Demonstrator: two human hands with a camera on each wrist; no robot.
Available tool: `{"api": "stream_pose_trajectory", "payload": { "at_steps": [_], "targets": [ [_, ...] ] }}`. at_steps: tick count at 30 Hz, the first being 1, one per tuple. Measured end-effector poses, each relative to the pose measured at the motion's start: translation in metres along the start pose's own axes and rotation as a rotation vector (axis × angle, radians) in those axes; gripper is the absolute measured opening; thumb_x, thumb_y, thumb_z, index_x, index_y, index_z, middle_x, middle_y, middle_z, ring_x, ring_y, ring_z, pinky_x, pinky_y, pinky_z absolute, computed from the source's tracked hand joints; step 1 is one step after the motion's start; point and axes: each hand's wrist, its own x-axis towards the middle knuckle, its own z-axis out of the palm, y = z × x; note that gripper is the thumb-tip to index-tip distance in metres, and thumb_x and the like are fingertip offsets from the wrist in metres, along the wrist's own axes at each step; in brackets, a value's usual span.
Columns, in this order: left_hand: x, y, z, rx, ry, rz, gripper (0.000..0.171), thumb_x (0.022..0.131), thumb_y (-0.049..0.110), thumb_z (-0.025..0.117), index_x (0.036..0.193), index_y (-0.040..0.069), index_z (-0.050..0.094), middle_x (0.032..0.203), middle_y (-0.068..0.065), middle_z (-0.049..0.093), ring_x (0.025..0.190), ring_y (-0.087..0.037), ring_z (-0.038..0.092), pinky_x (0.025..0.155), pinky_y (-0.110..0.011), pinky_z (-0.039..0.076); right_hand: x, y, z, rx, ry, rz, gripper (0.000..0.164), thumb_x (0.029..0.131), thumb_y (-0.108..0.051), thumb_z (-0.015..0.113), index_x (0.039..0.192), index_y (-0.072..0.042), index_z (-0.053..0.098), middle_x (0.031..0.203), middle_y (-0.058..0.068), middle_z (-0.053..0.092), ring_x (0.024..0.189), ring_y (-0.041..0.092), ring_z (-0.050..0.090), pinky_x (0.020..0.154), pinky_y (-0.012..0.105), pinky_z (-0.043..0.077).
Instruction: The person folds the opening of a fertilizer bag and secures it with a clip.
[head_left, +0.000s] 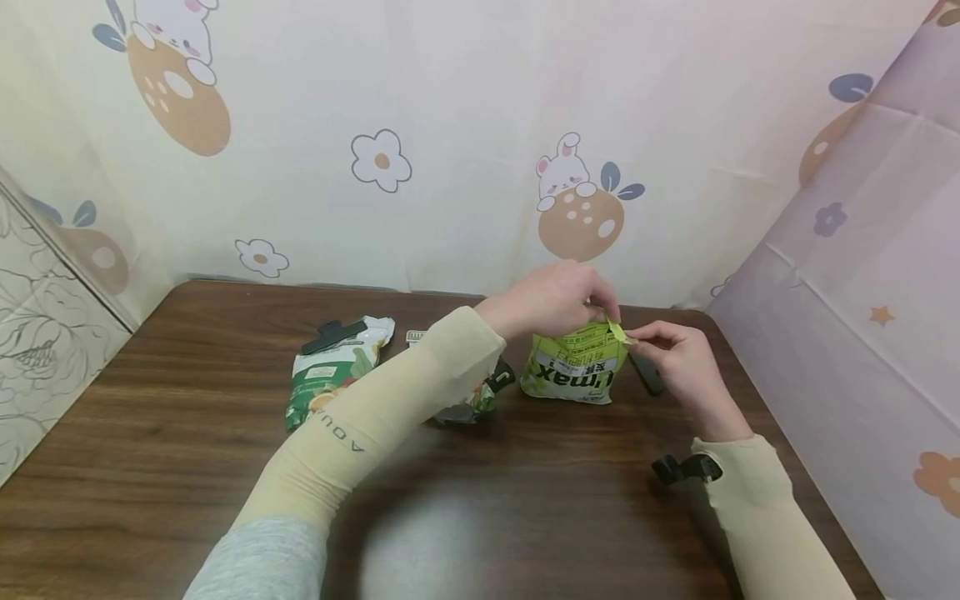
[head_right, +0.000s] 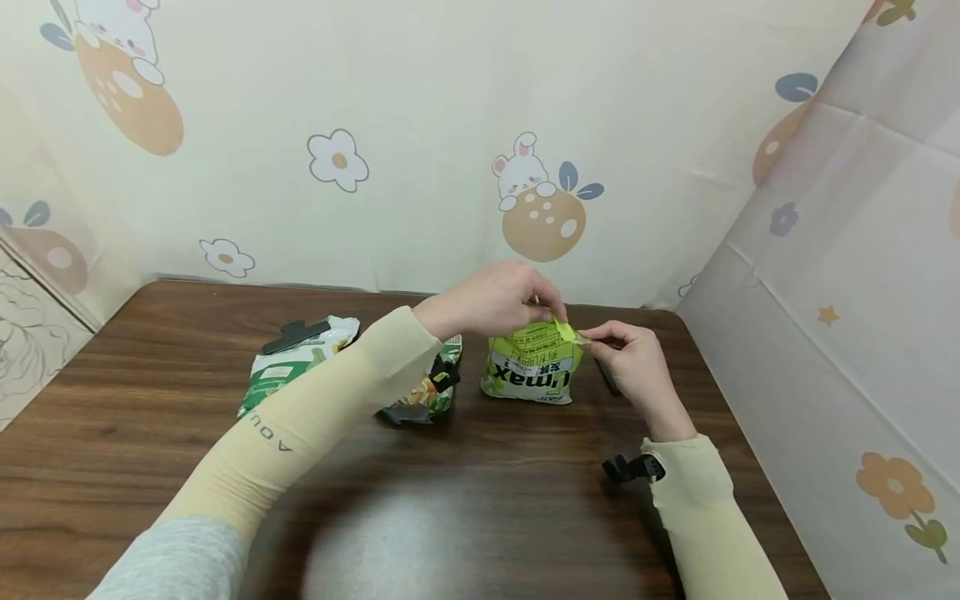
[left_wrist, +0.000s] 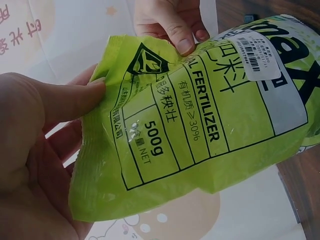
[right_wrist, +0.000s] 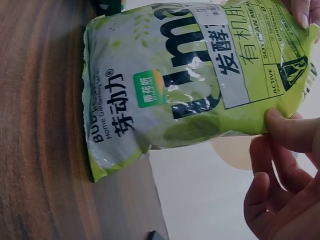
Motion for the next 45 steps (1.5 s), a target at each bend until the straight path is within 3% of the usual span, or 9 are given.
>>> {"api": "stream_pose_trajectory", "payload": {
  "at_steps": [5,8,12,17,24,28,33,37,45],
  "targets": [
    [-0.001,0.001,0.001,0.007,-0.003,0.010,0.020,0.099,0.013,0.060,0.099,0.024,0.077,0.104,0.013,0.070,0.093,-0.004,0.060,0.084,-0.023,0.045,0.000,-0.001,-0.005,-0.018,-0.068,0.005,0.021,0.096,-0.008,0.066,0.113,0.003,0.069,0.102,-0.011,0.068,0.096,0.006,0.062,0.081,0.020,0.047],
    [-0.002,0.002,0.002,0.011,0.004,0.016,0.020,0.100,0.013,0.059,0.096,0.023,0.077,0.102,0.013,0.069,0.092,-0.003,0.059,0.083,-0.022,0.044,-0.001,-0.002,-0.006,0.027,-0.108,0.039,0.026,0.101,-0.014,0.060,0.122,0.000,0.065,0.115,-0.007,0.065,0.107,0.009,0.057,0.087,0.024,0.043],
    [-0.003,0.002,0.004,0.009,0.011,0.021,0.021,0.099,0.012,0.060,0.095,0.024,0.077,0.101,0.014,0.070,0.091,-0.002,0.059,0.082,-0.021,0.044,-0.001,-0.001,-0.003,0.133,-0.125,0.042,0.029,0.105,-0.022,0.052,0.125,-0.005,0.065,0.121,-0.006,0.062,0.107,0.012,0.054,0.086,0.026,0.043],
    [-0.003,0.002,0.005,0.007,-0.005,0.026,0.021,0.097,0.012,0.061,0.095,0.025,0.077,0.101,0.015,0.069,0.091,-0.002,0.059,0.082,-0.021,0.044,-0.003,-0.005,0.002,0.163,-0.130,0.040,0.027,0.103,-0.028,0.056,0.121,-0.010,0.067,0.111,-0.013,0.064,0.096,0.010,0.056,0.082,0.023,0.045],
    [-0.003,0.003,0.006,0.041,0.003,0.038,0.021,0.097,0.012,0.060,0.096,0.025,0.077,0.100,0.015,0.069,0.088,-0.003,0.058,0.081,-0.021,0.043,-0.004,-0.005,0.006,0.091,-0.123,0.054,0.035,0.098,-0.027,0.065,0.122,-0.002,0.065,0.109,-0.011,0.067,0.101,0.010,0.059,0.083,0.022,0.047],
    [-0.004,0.004,0.005,0.047,-0.018,0.011,0.020,0.094,0.014,0.060,0.096,0.026,0.077,0.095,0.014,0.067,0.084,-0.006,0.056,0.074,-0.023,0.044,-0.003,-0.003,0.009,0.102,-0.096,0.035,0.028,0.096,-0.024,0.069,0.114,-0.003,0.069,0.102,-0.008,0.069,0.095,0.011,0.061,0.079,0.023,0.049],
    [-0.004,0.008,0.004,0.079,-0.028,-0.046,0.015,0.093,0.030,0.061,0.095,0.029,0.076,0.093,0.016,0.065,0.086,-0.005,0.057,0.072,-0.026,0.044,-0.001,0.002,0.010,0.151,-0.073,0.010,0.018,0.095,-0.018,0.070,0.107,-0.005,0.071,0.098,-0.007,0.070,0.091,0.010,0.062,0.077,0.023,0.050],
    [-0.004,0.010,0.005,0.119,0.001,-0.068,0.013,0.094,0.039,0.062,0.092,0.033,0.073,0.093,0.018,0.065,0.088,-0.003,0.057,0.072,-0.026,0.045,-0.001,0.005,0.010,0.143,-0.061,0.001,0.017,0.095,-0.017,0.070,0.106,-0.004,0.071,0.096,-0.009,0.070,0.090,0.009,0.062,0.076,0.022,0.050],
    [-0.002,0.006,0.009,0.092,0.107,-0.088,0.009,0.092,0.032,0.072,0.098,0.026,0.075,0.093,0.015,0.069,0.086,0.000,0.060,0.075,-0.023,0.046,-0.001,0.002,0.010,0.157,-0.062,0.006,0.018,0.094,-0.016,0.071,0.107,-0.004,0.071,0.097,-0.009,0.070,0.092,0.009,0.062,0.076,0.020,0.050]
  ]
}}
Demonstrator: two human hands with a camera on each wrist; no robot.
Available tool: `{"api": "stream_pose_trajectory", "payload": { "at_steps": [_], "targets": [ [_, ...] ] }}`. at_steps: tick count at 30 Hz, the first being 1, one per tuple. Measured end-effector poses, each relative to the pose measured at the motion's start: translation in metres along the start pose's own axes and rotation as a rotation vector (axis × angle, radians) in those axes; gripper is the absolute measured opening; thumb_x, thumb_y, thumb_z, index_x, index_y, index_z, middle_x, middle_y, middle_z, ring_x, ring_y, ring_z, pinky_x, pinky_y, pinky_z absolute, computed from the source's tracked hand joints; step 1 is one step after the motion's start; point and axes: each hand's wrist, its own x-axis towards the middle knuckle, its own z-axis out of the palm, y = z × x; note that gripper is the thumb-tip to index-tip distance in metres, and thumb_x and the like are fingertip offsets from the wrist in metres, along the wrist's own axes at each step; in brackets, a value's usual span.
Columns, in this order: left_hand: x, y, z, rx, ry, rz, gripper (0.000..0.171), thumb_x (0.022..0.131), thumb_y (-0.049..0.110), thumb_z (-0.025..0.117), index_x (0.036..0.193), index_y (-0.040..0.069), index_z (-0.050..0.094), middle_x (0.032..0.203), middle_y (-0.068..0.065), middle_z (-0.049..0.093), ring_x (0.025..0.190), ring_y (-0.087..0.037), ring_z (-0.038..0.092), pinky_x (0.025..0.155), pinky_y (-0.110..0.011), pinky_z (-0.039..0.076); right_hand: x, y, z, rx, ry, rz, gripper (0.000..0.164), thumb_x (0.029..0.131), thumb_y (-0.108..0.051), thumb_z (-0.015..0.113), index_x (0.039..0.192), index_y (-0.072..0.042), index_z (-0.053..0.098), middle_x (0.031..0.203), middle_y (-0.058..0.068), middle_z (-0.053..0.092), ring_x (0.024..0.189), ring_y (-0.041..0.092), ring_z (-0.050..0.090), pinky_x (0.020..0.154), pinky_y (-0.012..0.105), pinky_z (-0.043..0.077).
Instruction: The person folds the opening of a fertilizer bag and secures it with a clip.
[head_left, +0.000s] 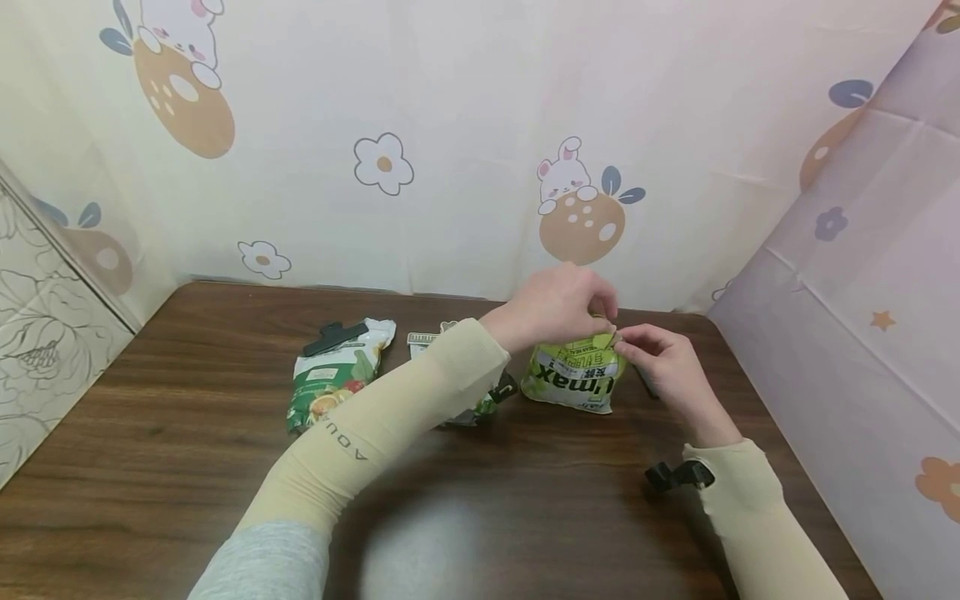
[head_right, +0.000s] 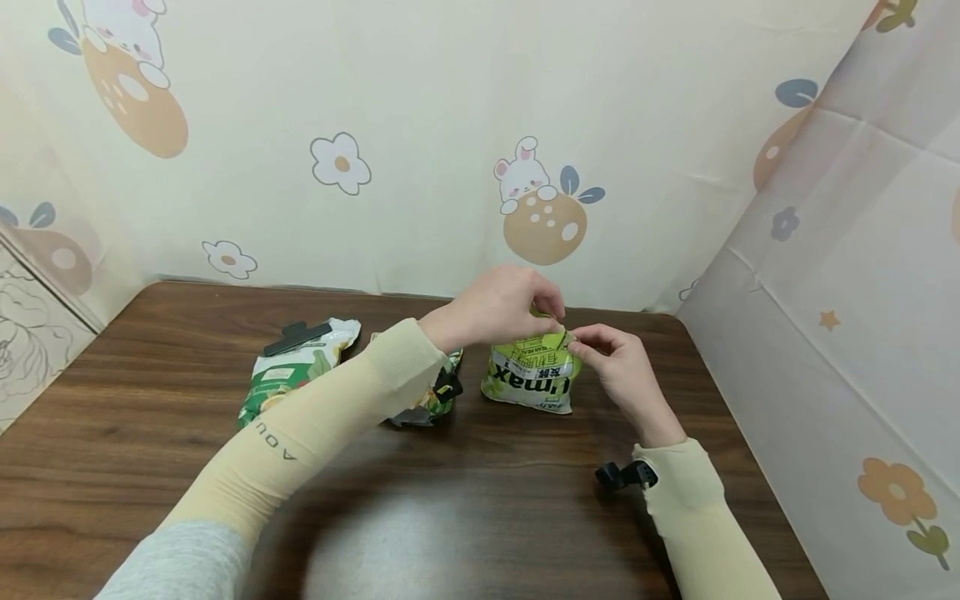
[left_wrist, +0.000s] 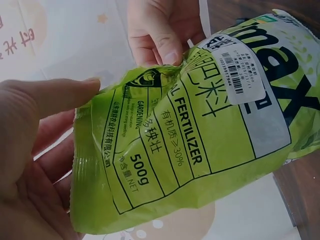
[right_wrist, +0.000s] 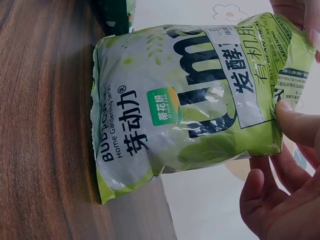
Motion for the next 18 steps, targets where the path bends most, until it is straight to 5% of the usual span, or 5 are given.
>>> {"api": "stream_pose_trajectory", "payload": {
  "at_steps": [11,18],
  "targets": [
    [-0.003,0.004,-0.001,-0.001,0.022,-0.021,0.009,0.092,0.031,0.074,0.093,0.023,0.079,0.087,0.015,0.070,0.079,0.001,0.060,0.071,-0.020,0.047,-0.009,-0.031,0.008,-0.036,0.029,-0.081,0.023,0.097,-0.015,0.068,0.112,0.002,0.069,0.100,-0.011,0.071,0.096,0.005,0.065,0.080,0.017,0.050],
    [-0.007,0.010,-0.002,0.034,0.023,-0.001,0.011,0.091,0.034,0.074,0.093,0.025,0.080,0.087,0.017,0.070,0.082,0.001,0.059,0.072,-0.020,0.046,-0.014,-0.045,0.018,-0.017,0.095,-0.167,0.017,0.096,-0.011,0.067,0.108,0.001,0.072,0.104,-0.001,0.070,0.096,0.010,0.065,0.076,0.020,0.051]
  ]
}}
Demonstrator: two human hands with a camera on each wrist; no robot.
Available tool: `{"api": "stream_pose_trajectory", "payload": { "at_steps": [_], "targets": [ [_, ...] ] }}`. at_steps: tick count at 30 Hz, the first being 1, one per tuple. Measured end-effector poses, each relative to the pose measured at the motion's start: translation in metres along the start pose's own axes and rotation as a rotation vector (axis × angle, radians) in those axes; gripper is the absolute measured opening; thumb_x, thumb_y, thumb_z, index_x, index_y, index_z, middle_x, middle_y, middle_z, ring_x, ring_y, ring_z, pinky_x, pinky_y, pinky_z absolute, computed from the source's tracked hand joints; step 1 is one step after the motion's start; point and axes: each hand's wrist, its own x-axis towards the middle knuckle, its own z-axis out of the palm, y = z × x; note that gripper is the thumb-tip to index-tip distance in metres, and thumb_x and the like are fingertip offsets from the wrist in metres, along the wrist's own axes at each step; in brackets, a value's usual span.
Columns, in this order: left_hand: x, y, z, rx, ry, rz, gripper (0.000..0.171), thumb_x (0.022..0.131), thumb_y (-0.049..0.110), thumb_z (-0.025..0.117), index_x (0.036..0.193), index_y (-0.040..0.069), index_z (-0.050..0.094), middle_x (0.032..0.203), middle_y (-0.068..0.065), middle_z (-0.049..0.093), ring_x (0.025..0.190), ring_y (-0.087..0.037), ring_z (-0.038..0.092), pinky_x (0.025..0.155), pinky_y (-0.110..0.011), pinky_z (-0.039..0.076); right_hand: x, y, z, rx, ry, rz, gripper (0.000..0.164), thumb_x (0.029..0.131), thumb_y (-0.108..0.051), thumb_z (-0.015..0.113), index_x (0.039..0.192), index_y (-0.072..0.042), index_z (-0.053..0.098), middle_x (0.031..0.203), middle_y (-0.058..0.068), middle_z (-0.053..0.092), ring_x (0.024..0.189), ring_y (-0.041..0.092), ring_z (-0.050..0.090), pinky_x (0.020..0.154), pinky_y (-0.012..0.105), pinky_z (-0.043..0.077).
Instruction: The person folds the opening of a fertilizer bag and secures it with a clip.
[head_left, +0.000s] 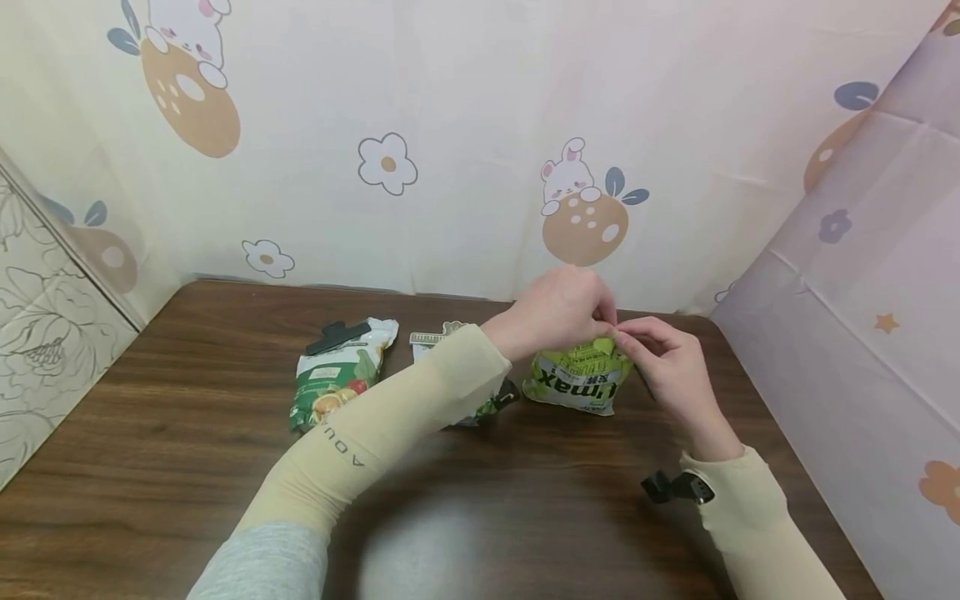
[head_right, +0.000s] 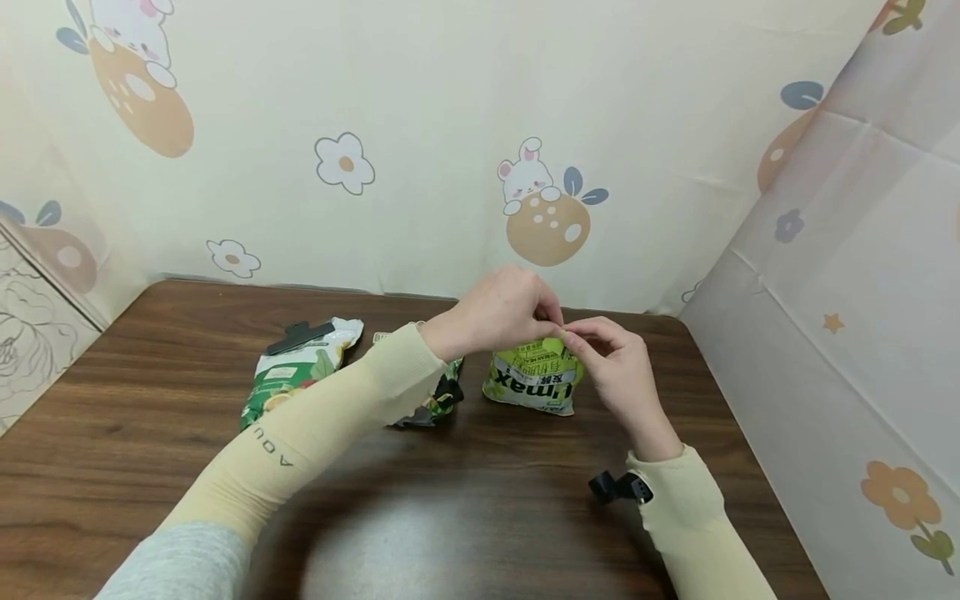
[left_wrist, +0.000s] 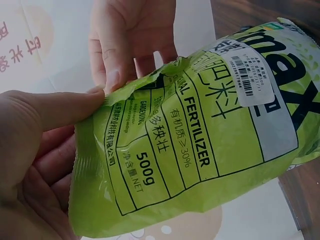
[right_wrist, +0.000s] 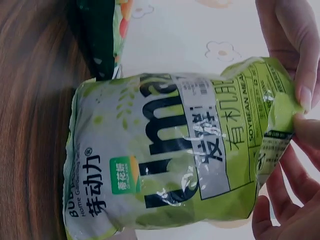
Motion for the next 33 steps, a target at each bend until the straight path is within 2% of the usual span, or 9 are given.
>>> {"api": "stream_pose_trajectory", "payload": {
  "at_steps": [4,6,12,16,23,33],
  "targets": [
    [-0.002,0.002,0.000,0.009,0.010,0.007,0.011,0.091,0.033,0.074,0.093,0.025,0.081,0.088,0.017,0.071,0.082,0.001,0.060,0.072,-0.019,0.046,-0.002,-0.016,0.004,0.022,0.023,-0.045,0.013,0.094,-0.002,0.068,0.104,0.007,0.071,0.100,0.002,0.069,0.092,0.010,0.065,0.075,0.018,0.051],
    [-0.002,0.003,0.000,0.012,0.015,0.011,0.011,0.091,0.033,0.074,0.093,0.024,0.081,0.088,0.016,0.071,0.082,0.001,0.060,0.073,-0.018,0.046,-0.002,-0.017,0.006,0.000,0.039,-0.064,0.011,0.093,0.000,0.069,0.102,0.006,0.071,0.098,0.002,0.069,0.089,0.009,0.064,0.074,0.018,0.050],
    [-0.004,0.005,0.002,0.026,0.062,0.029,0.009,0.092,0.029,0.073,0.090,0.024,0.081,0.084,0.017,0.070,0.082,0.000,0.060,0.072,-0.018,0.046,0.000,-0.006,0.008,-0.194,0.083,-0.131,0.004,0.091,0.003,0.069,0.095,0.002,0.071,0.095,0.011,0.068,0.083,0.005,0.060,0.071,0.016,0.046],
    [-0.005,0.005,0.003,0.024,0.076,0.020,0.010,0.093,0.027,0.072,0.088,0.024,0.080,0.083,0.017,0.069,0.081,0.000,0.060,0.072,-0.019,0.046,0.001,0.003,0.005,-0.289,0.093,-0.192,0.004,0.090,0.003,0.070,0.091,-0.001,0.070,0.093,0.010,0.067,0.083,0.004,0.058,0.071,0.015,0.043],
    [-0.004,0.004,0.003,0.014,0.068,0.007,0.010,0.093,0.029,0.073,0.088,0.023,0.079,0.082,0.016,0.069,0.079,-0.001,0.059,0.072,-0.019,0.046,0.004,0.014,-0.001,-0.381,0.050,-0.283,0.008,0.087,0.004,0.071,0.089,-0.002,0.067,0.090,0.003,0.064,0.084,0.006,0.054,0.073,0.013,0.042],
    [-0.004,0.003,0.002,0.009,0.063,-0.003,0.011,0.092,0.031,0.073,0.086,0.024,0.079,0.080,0.018,0.067,0.079,-0.001,0.059,0.072,-0.020,0.045,0.009,0.024,-0.014,-0.475,-0.033,-0.346,0.017,0.083,0.009,0.075,0.088,-0.005,0.066,0.089,0.000,0.064,0.084,0.007,0.054,0.074,0.018,0.041]
  ]
}}
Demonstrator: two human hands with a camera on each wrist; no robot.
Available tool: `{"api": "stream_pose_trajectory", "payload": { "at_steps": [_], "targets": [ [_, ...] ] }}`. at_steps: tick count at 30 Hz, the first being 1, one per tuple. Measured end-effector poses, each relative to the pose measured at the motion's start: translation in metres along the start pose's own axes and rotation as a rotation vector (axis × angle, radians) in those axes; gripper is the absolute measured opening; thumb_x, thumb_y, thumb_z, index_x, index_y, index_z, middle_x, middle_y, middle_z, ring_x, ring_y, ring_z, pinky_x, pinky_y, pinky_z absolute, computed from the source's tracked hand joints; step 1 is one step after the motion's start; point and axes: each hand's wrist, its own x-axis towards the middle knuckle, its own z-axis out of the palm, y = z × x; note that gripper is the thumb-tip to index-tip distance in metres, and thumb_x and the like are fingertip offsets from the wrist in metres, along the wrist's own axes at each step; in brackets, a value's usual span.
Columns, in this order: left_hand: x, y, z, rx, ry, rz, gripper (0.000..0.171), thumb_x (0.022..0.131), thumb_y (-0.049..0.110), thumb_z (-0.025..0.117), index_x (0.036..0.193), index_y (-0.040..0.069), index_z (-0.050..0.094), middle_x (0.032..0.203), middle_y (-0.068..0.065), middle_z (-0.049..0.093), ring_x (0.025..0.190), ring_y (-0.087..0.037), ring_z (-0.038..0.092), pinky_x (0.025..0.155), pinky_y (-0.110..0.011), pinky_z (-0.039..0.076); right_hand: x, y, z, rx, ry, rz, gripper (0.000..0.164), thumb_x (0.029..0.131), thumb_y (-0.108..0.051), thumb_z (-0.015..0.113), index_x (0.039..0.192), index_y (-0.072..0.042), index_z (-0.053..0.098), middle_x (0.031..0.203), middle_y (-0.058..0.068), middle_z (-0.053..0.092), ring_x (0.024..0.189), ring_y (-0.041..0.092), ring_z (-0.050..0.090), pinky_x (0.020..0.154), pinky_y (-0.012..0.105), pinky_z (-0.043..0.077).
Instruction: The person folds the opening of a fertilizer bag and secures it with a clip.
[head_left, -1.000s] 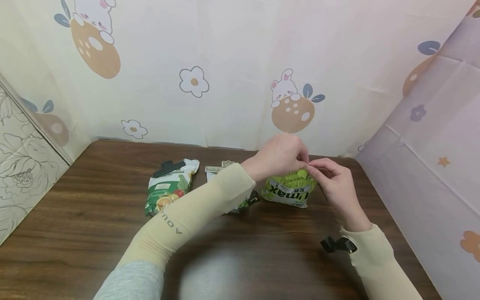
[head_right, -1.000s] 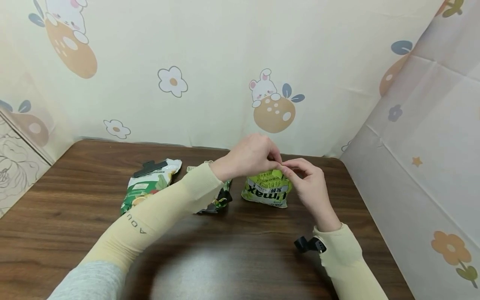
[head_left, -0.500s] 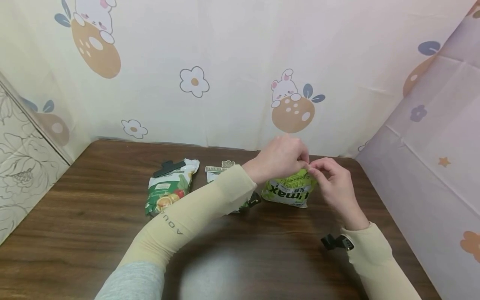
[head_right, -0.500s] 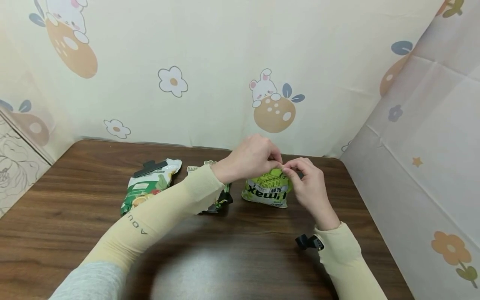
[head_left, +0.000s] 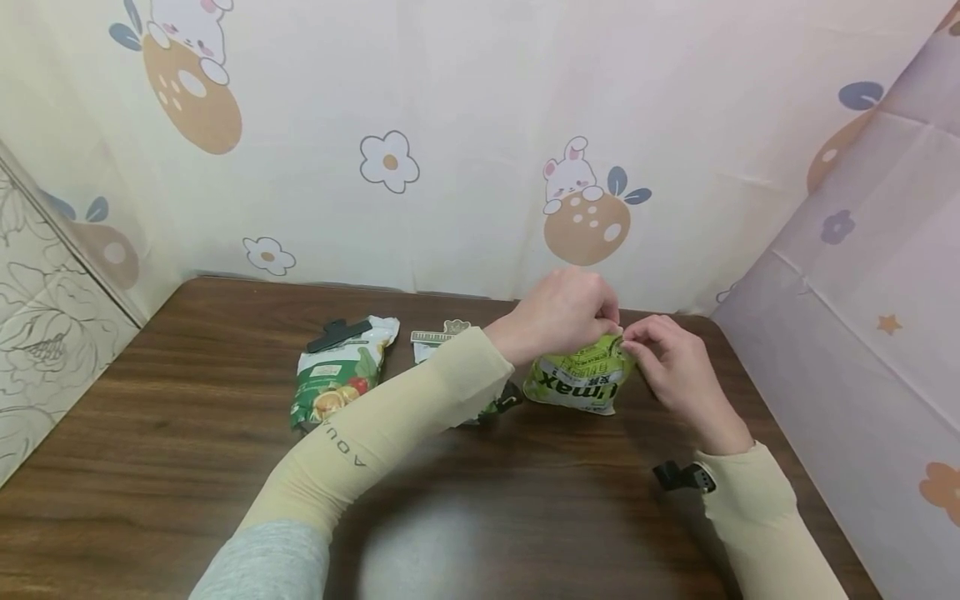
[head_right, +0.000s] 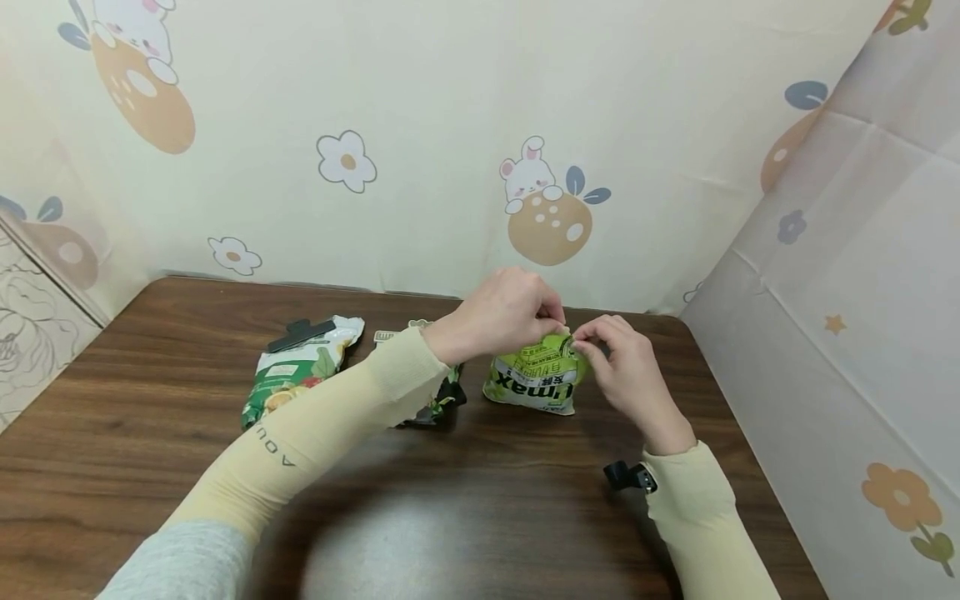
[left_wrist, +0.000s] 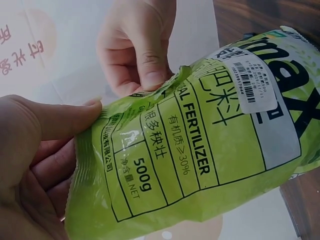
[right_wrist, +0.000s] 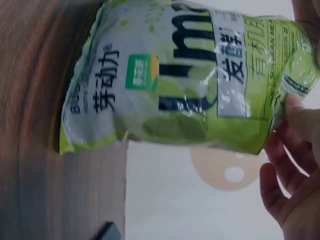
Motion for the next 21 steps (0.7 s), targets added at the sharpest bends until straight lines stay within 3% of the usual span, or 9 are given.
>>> {"api": "stream_pose_trajectory", "payload": {
  "at_steps": [21],
  "targets": [
    [0.000,0.000,-0.001,0.011,0.005,-0.014,0.011,0.092,0.032,0.074,0.085,0.025,0.078,0.080,0.018,0.068,0.079,-0.002,0.059,0.071,-0.022,0.046,-0.001,0.011,-0.007,-0.066,-0.140,-0.013,0.022,0.081,0.010,0.076,0.091,-0.007,0.064,0.089,0.002,0.064,0.076,0.012,0.059,0.067,0.017,0.046]
  ]
}}
